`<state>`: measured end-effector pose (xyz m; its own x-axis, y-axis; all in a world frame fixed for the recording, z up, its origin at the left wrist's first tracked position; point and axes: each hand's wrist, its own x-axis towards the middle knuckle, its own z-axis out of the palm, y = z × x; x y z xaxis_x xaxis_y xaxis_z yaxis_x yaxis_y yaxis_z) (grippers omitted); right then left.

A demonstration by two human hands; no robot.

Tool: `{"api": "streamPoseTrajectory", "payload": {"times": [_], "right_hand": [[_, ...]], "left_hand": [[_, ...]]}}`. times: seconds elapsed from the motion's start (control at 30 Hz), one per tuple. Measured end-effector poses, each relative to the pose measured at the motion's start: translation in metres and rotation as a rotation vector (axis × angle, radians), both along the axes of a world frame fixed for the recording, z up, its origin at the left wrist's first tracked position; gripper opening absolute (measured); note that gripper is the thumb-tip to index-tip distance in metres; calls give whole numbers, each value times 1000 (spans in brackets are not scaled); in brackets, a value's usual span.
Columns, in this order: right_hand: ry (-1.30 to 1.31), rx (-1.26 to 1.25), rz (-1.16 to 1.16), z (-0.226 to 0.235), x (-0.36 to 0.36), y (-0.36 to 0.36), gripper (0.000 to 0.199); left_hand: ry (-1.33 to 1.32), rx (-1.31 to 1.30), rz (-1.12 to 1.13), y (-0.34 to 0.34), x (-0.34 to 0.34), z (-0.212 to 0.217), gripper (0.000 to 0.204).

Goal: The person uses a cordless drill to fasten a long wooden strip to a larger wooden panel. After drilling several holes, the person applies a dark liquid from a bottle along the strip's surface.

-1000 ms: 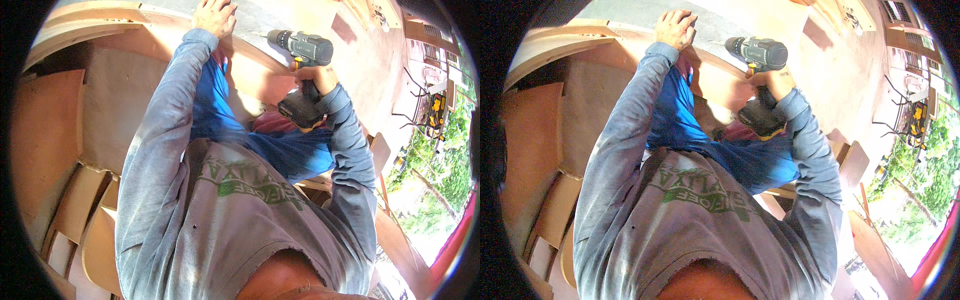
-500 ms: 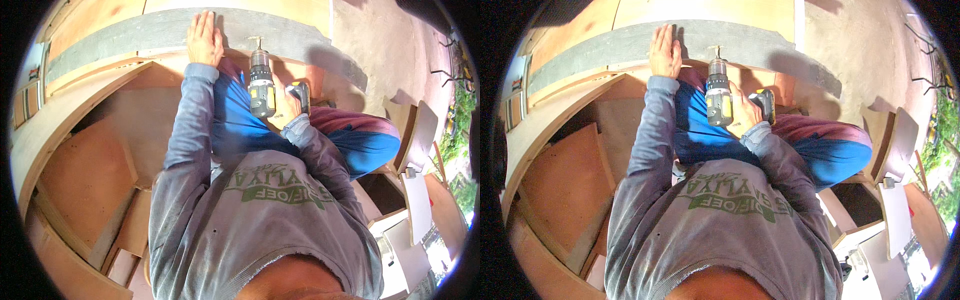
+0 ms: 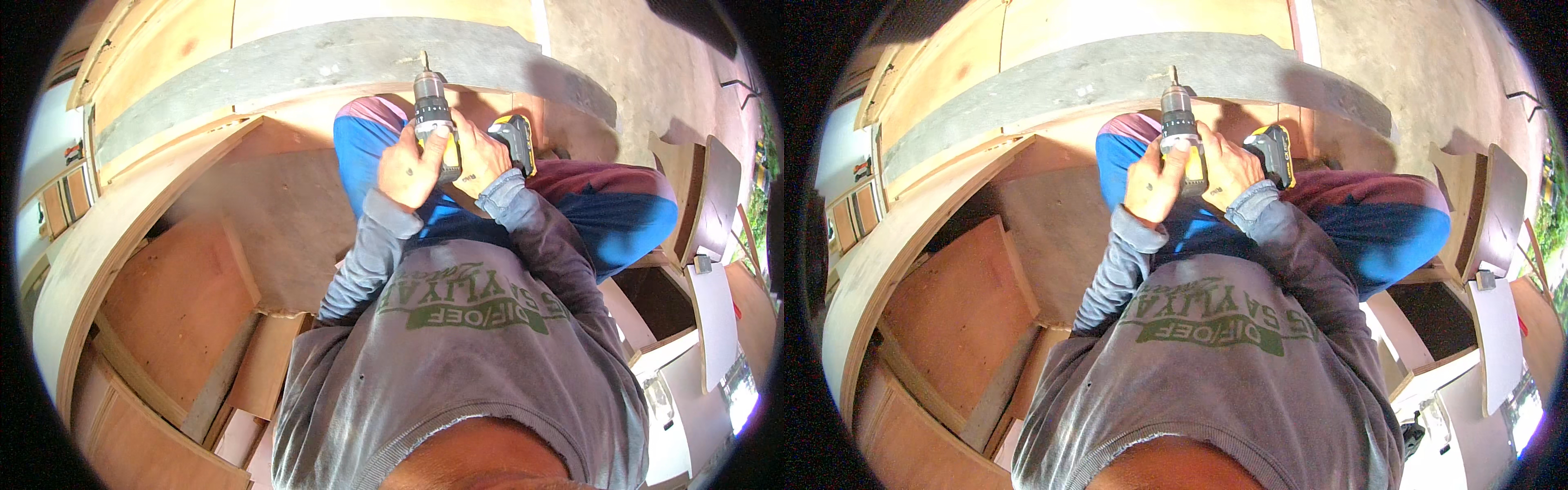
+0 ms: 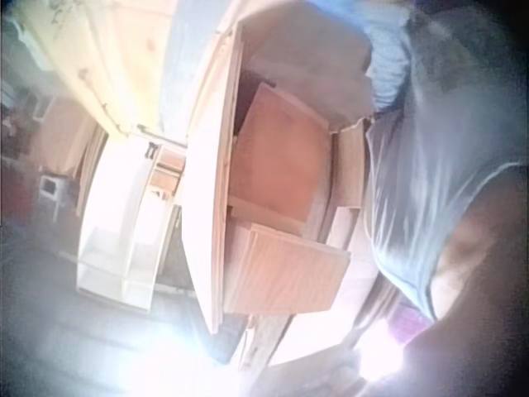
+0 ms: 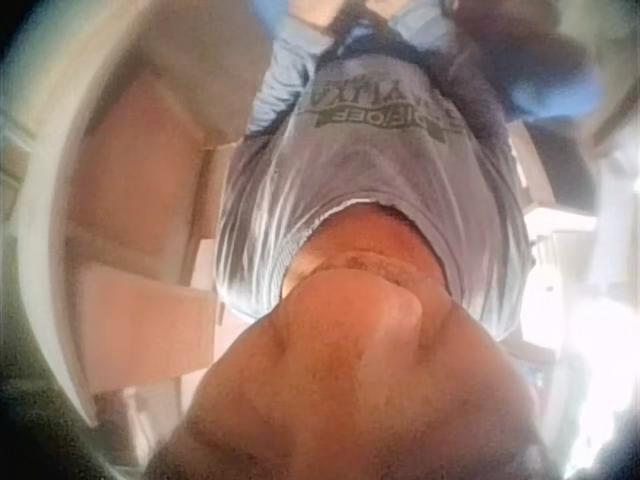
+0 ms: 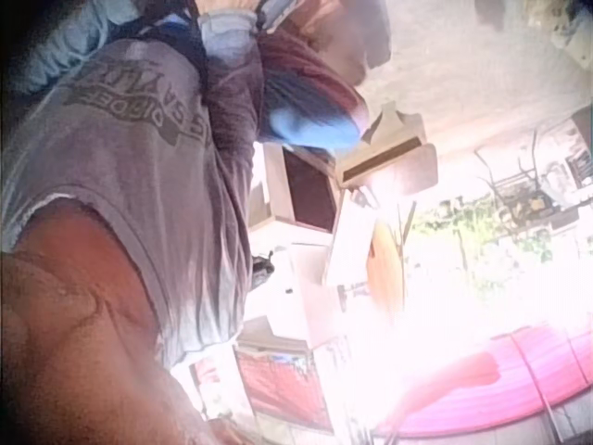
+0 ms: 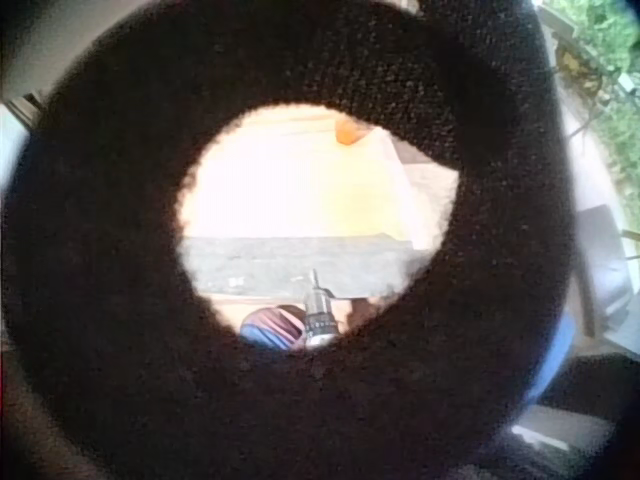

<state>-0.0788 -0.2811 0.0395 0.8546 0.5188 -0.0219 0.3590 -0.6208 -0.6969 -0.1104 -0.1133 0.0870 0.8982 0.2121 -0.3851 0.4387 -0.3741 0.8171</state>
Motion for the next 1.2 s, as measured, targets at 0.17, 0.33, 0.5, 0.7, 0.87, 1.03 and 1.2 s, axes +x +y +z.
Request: {"api": "streamPoseTrajectory", "payload": {"times": [0.17,0.33,0.5,0.7,0.87,1.03,1.2], "right_hand": [[16,18,11,-1,-7,-1,91],[47,-74,64,3,-2,2,92],[108,-82,77,-1,-4,2,95],[71,-73,134,-5,-6,2,94],[50,-99,149,-7,-9,0,95],[38,-52,177,-3,-5,-2,96],[18,-76,183,-11,-7,-1,96]], "left_hand": [[-506,952,-115,78,37,-29,51],[-545,955,-283,113,46,-73,48],[-492,717,-358,131,45,-69,46],[-519,696,-249,117,46,-63,39],[-508,648,-220,112,48,-60,40],[-527,693,-228,108,49,-59,40],[-551,693,-211,108,48,-64,40]]}}
